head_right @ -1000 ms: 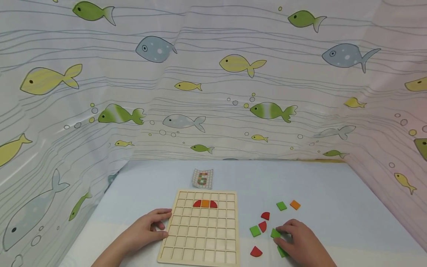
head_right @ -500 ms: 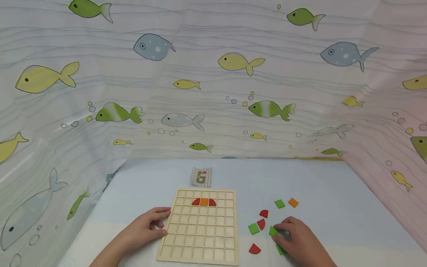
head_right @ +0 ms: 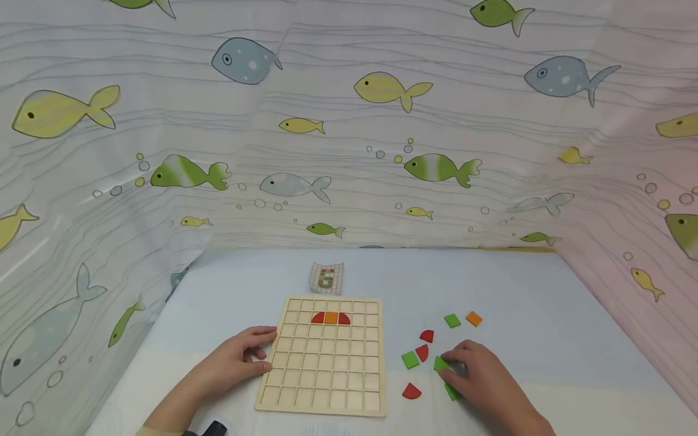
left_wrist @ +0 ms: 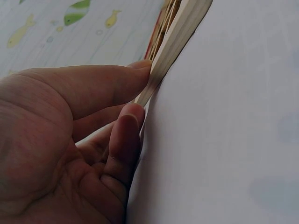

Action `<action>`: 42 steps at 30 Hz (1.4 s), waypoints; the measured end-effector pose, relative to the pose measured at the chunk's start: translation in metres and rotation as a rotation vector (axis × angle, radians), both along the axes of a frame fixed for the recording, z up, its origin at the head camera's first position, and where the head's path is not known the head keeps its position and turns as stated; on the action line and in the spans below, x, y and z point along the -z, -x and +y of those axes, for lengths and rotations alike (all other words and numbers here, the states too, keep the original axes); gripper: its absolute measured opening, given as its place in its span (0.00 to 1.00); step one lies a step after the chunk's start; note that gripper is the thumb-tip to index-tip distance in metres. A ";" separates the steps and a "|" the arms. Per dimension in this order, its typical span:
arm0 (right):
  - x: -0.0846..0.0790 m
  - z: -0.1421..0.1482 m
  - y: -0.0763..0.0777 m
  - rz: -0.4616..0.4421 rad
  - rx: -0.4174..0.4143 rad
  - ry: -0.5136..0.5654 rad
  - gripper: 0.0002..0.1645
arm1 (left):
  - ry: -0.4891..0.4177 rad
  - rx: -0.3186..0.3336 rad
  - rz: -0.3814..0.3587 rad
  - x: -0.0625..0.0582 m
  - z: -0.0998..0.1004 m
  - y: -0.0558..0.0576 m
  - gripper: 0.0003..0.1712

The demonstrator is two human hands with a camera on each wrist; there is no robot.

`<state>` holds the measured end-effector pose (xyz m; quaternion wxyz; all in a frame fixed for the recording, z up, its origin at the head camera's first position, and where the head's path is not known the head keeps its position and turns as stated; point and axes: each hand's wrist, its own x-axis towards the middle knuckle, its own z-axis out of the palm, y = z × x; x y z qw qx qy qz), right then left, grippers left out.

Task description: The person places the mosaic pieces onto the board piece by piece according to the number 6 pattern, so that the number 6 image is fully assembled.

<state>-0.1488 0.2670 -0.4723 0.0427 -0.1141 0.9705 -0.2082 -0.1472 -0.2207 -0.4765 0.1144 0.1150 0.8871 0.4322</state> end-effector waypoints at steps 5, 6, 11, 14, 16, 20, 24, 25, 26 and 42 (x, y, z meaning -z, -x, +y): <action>-0.004 -0.004 0.004 -0.010 0.004 0.004 0.14 | 0.003 0.007 0.015 -0.001 -0.001 0.002 0.37; -0.005 -0.005 0.005 -0.006 0.005 0.006 0.14 | 0.002 0.010 0.015 -0.001 -0.001 0.002 0.37; -0.011 -0.011 0.007 0.033 -0.012 0.017 0.13 | 0.002 0.016 0.014 -0.001 -0.001 0.001 0.37; -0.015 -0.017 0.009 0.040 -0.024 0.023 0.13 | 0.001 0.016 0.011 -0.001 -0.001 0.001 0.37; -0.017 -0.022 0.011 0.039 -0.034 0.032 0.13 | 0.000 0.014 0.009 0.000 0.000 0.001 0.37; -0.022 -0.034 0.016 0.051 -0.077 0.033 0.13 | -0.005 0.013 0.003 0.000 0.000 0.002 0.37; -0.028 -0.047 0.024 0.093 -0.165 0.017 0.11 | -0.012 0.018 -0.003 0.001 -0.001 0.001 0.38; -0.030 -0.051 0.025 0.105 -0.184 0.013 0.11 | -0.012 0.018 -0.003 0.002 -0.001 0.001 0.38; -0.031 -0.055 0.027 0.118 -0.202 0.013 0.12 | -0.013 0.019 -0.004 0.002 -0.001 0.001 0.38; -0.034 -0.119 0.048 0.208 -0.399 -0.009 0.13 | -0.020 0.017 -0.003 0.002 0.000 0.002 0.38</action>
